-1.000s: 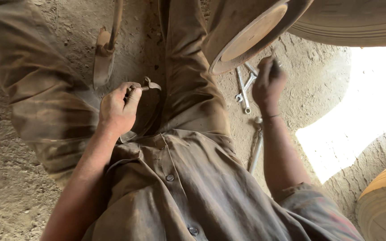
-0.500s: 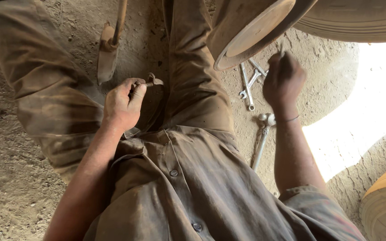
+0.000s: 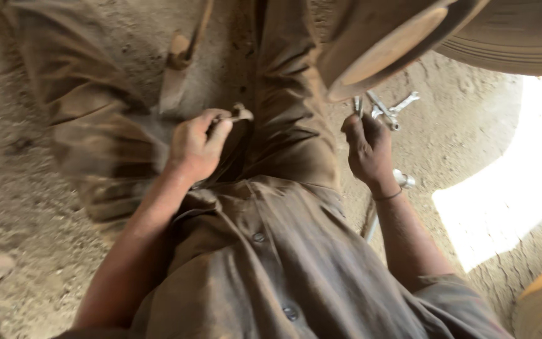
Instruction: The person removes a metal brake drum, cleans it with a tool, and installs a new rubber diaphragm into the drum. The person then places the drum back onto the vehicle's wheel assembly.
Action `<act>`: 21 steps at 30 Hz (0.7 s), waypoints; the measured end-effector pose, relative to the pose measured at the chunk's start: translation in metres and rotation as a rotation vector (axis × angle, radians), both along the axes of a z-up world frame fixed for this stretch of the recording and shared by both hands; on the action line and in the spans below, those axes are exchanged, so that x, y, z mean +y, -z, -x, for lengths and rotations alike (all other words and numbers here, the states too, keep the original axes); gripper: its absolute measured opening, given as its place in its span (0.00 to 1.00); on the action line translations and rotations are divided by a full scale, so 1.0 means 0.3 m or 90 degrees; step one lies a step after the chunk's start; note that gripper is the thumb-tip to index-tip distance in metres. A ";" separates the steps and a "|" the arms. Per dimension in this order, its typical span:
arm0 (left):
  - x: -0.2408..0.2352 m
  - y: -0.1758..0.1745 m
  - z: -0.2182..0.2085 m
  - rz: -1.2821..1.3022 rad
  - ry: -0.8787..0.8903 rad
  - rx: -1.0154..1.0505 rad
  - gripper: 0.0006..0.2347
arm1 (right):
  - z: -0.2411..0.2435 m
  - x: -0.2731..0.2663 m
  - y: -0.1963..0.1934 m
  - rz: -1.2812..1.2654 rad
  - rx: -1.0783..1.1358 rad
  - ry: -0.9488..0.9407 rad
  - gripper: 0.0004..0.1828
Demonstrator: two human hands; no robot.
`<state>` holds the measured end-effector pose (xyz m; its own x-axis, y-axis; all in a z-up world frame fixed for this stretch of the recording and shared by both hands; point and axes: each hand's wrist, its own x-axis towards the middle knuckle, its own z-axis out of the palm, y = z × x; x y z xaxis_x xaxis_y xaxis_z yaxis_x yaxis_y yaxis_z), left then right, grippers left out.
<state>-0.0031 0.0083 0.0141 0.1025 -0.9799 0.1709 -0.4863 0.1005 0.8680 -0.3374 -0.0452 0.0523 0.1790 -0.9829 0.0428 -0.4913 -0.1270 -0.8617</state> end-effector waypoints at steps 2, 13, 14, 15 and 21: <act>0.019 -0.026 -0.002 0.041 0.020 0.032 0.10 | -0.033 0.014 -0.013 -0.027 0.063 -0.067 0.18; 0.073 -0.094 -0.143 0.071 -0.003 0.435 0.11 | -0.231 0.068 -0.051 -0.017 0.165 -0.118 0.11; 0.071 -0.076 -0.128 0.067 -0.029 0.386 0.12 | -0.241 0.068 -0.051 -0.003 0.153 -0.125 0.10; 0.064 -0.054 -0.104 0.127 -0.035 0.270 0.11 | -0.250 0.068 -0.048 -0.001 0.160 -0.127 0.10; 0.051 0.045 0.063 0.104 -0.041 -0.002 0.14 | -0.272 0.070 -0.008 0.032 0.210 -0.166 0.11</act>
<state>-0.0219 0.0235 0.0005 0.1633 -0.9304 0.3281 -0.4995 0.2088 0.8408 -0.2558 -0.0242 0.0547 0.4336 -0.9010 -0.0119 -0.6853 -0.3211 -0.6536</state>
